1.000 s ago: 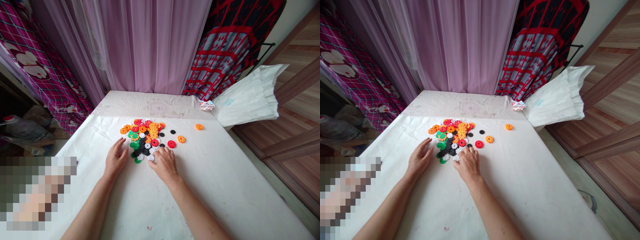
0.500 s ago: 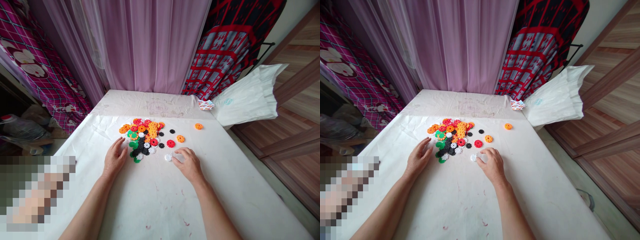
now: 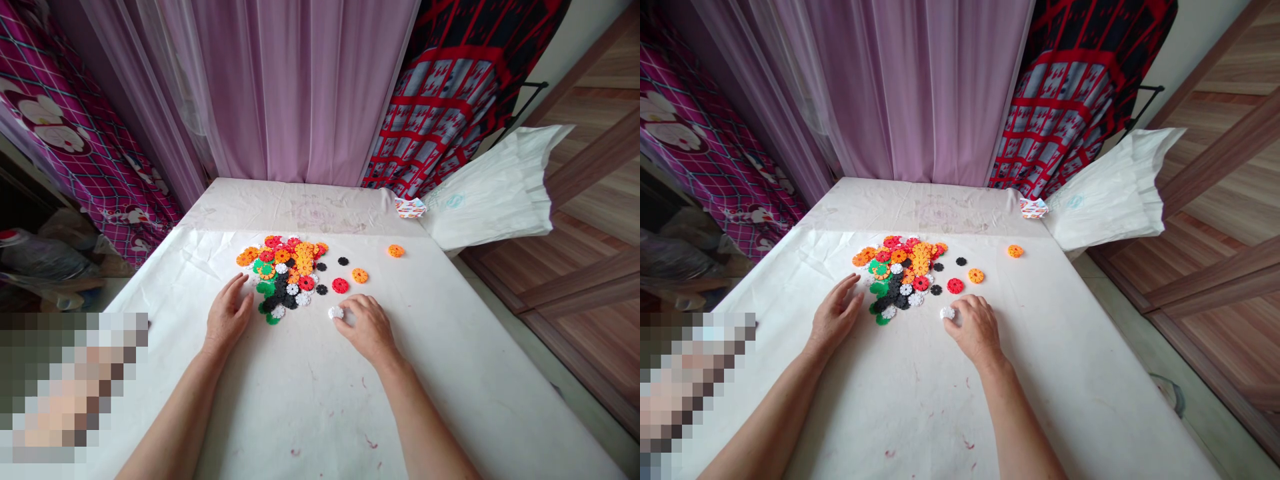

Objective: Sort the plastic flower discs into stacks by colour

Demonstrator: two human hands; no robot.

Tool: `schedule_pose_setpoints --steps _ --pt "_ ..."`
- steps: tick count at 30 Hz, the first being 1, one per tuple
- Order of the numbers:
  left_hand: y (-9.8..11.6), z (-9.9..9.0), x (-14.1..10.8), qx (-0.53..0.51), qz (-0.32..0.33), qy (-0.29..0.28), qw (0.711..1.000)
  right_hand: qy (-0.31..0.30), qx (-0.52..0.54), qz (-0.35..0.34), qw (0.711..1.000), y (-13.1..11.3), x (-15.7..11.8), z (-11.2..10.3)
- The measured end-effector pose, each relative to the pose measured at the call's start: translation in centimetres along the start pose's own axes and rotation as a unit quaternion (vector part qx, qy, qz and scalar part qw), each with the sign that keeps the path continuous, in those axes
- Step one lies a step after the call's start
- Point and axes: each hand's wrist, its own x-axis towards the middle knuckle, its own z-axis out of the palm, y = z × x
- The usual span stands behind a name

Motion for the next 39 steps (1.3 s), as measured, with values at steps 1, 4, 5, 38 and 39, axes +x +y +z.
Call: schedule_pose_setpoints --steps 1,4,5,38,39 --pt "-0.1 0.0 0.0 0.001 0.001 0.002 1.000 -0.002 0.000 0.000 1.000 -0.1 0.0 0.0" --pt "-0.2 0.1 0.0 0.003 0.003 0.006 1.000 -0.007 0.003 0.000 1.000 -0.1 -0.1 -0.1" --pt "-0.2 0.1 0.0 0.003 0.003 0.006 1.000 -0.008 0.005 0.000 1.000 -0.1 -0.1 -0.1" --pt "0.5 -0.2 0.0 -0.003 -0.004 -0.007 1.000 -0.065 0.104 0.078 0.989 0.0 3.3 -1.3" --pt "0.4 -0.1 0.0 -0.002 -0.001 -0.007 1.000 -0.064 0.110 0.088 0.988 0.6 2.7 -1.6"
